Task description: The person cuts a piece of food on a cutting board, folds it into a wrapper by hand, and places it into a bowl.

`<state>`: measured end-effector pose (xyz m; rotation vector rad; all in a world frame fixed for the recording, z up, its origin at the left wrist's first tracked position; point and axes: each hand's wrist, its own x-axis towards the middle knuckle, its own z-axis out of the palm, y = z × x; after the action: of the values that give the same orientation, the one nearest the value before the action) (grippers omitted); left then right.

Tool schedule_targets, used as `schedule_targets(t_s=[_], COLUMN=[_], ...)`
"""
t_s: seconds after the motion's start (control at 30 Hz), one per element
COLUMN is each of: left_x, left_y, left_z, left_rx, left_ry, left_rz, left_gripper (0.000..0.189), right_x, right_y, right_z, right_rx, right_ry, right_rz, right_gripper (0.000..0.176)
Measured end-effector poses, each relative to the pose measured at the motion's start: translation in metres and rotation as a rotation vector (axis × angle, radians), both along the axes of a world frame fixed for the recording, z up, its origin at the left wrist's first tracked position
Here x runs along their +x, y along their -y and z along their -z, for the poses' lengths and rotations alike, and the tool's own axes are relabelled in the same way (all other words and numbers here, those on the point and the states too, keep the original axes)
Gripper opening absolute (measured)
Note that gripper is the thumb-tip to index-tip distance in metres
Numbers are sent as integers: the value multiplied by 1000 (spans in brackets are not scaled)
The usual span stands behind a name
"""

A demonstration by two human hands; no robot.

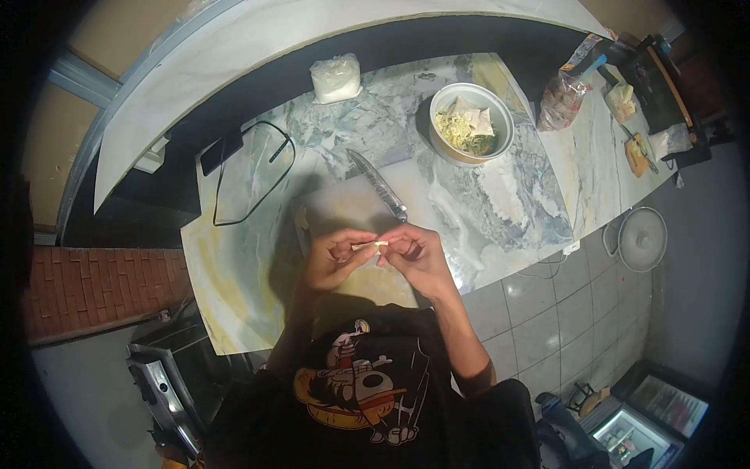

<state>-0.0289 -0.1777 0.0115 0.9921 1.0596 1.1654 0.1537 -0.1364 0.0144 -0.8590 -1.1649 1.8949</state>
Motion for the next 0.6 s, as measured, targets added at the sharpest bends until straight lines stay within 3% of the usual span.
schedule_targets(t_s=[0.6], left_x=[2], left_y=[-1], left_z=[12], left_rx=[12], left_ry=[3], left_rz=[-25], left_gripper=[15], right_x=[-4], right_y=[0], right_z=[1], right_rx=[-4], right_ry=[-3], right_rz=[29], right_gripper=[14])
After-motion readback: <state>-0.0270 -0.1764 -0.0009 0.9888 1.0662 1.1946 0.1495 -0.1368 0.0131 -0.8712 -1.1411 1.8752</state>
